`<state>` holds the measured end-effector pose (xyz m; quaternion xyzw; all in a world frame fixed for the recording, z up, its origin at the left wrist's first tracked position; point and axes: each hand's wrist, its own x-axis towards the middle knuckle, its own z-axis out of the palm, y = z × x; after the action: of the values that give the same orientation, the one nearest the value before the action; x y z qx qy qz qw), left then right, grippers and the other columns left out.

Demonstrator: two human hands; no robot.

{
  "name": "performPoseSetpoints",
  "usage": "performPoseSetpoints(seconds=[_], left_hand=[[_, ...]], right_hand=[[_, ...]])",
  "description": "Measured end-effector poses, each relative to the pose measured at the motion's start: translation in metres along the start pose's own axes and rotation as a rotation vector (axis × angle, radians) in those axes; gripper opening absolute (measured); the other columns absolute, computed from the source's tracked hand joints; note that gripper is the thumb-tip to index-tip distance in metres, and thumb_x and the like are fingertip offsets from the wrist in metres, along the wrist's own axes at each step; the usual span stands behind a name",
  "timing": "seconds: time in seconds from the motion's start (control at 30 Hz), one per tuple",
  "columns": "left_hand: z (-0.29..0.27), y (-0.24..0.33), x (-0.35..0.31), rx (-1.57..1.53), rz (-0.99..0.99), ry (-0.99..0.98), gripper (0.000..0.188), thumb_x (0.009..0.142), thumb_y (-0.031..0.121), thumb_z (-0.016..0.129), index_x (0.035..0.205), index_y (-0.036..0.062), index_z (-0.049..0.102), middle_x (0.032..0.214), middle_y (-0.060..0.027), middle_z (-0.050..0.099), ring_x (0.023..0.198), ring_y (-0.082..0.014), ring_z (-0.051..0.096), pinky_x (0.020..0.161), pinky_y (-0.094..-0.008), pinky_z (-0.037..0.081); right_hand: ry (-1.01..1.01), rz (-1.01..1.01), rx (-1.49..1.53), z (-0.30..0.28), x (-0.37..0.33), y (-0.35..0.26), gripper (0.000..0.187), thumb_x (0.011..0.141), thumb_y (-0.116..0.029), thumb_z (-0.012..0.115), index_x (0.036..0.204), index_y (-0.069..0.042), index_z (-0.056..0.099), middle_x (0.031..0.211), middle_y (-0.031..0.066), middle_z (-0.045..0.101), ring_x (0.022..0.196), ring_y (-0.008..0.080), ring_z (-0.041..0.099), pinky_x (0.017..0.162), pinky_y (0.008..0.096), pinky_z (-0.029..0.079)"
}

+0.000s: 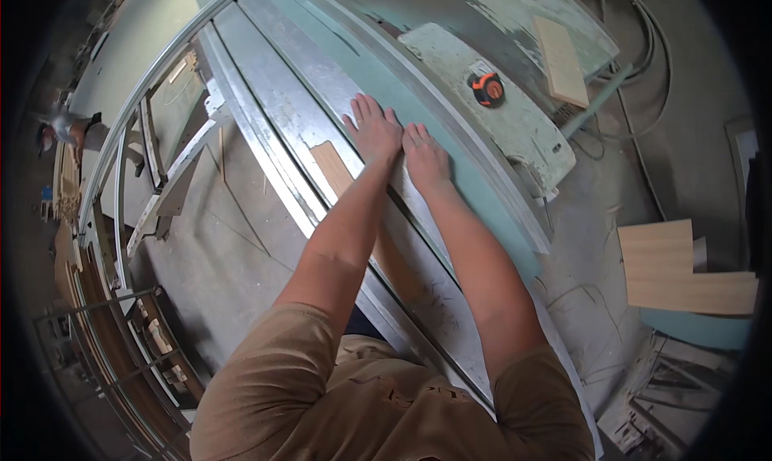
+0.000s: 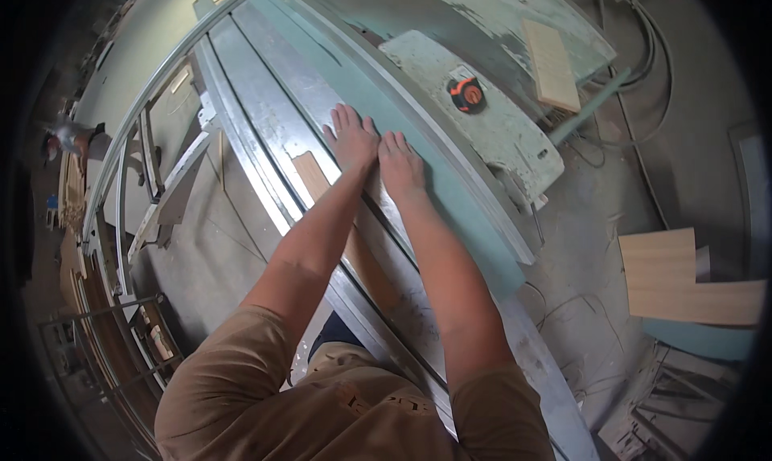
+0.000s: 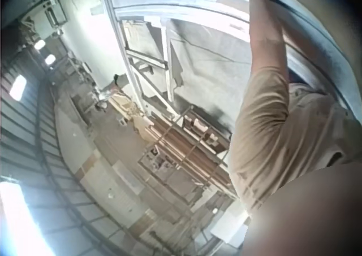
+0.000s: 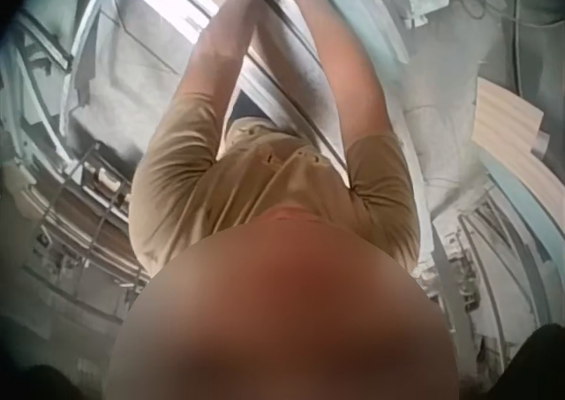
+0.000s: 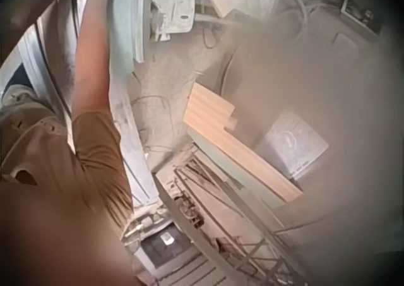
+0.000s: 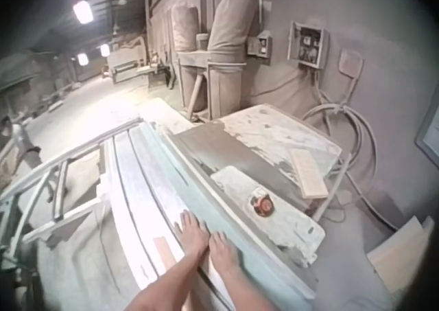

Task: Sanding the edge of a wooden board and positioning it on a sliding table saw in a furniture manufacturing facility.

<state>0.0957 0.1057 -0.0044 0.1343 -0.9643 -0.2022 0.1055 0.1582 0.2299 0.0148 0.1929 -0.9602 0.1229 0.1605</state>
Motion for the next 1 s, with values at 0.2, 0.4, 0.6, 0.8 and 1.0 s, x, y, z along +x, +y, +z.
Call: performPoseSetpoints(seconds=[0.2,0.4,0.6,0.8,1.0], left_hand=[[0.002,-0.009,0.015,0.024,-0.019,-0.052,0.072,0.114,0.041,0.036,0.171,-0.0013,0.026,0.182,-0.0170,0.021,0.169,-0.0314,0.014,0.136,-0.0561,0.003],[0.005,-0.026,0.034,0.027,-0.029,-0.018,0.072,0.114,0.042,0.034,0.171,-0.0005,0.026,0.182,-0.0158,0.020,0.170,-0.0309,0.013,0.136,-0.0563,0.003],[0.017,-0.032,0.038,0.031,-0.016,0.035,0.070,0.114,0.041,0.036,0.170,-0.0005,0.028,0.181,-0.0166,0.023,0.169,-0.0317,0.015,0.136,-0.0577,0.005],[0.020,-0.031,0.013,0.049,0.009,0.082,0.071,0.113,0.043,0.039,0.167,-0.0018,0.033,0.178,-0.0197,0.029,0.168,-0.0338,0.021,0.135,-0.0588,0.010],[0.032,0.011,-0.103,-0.010,0.100,0.142,0.069,0.107,0.036,0.056,0.156,-0.0103,0.044,0.169,-0.0310,0.039,0.162,-0.0422,0.032,0.133,-0.0588,0.017]], right_hand=[[0.024,0.041,0.201,-0.038,-0.094,0.014,0.037,0.097,-0.001,0.059,0.132,0.004,0.070,0.144,0.0226,0.068,0.141,0.0395,0.060,0.117,0.0456,0.050],[0.038,0.156,0.065,-0.101,-0.234,0.042,0.034,0.096,-0.001,0.064,0.128,0.000,0.074,0.139,0.0189,0.072,0.134,0.0380,0.066,0.113,0.0452,0.053],[0.040,0.078,0.047,-0.086,-0.255,0.056,0.038,0.094,-0.002,0.065,0.130,-0.001,0.074,0.139,0.0177,0.073,0.133,0.0370,0.067,0.110,0.0458,0.055],[0.020,0.082,0.015,-0.076,-0.276,0.063,0.040,0.094,-0.003,0.062,0.133,-0.003,0.073,0.143,0.0156,0.071,0.137,0.0336,0.064,0.112,0.0446,0.052],[0.037,0.083,0.065,-0.064,-0.276,0.067,0.039,0.094,-0.004,0.062,0.131,-0.002,0.074,0.144,0.0155,0.071,0.138,0.0333,0.064,0.113,0.0446,0.052]])
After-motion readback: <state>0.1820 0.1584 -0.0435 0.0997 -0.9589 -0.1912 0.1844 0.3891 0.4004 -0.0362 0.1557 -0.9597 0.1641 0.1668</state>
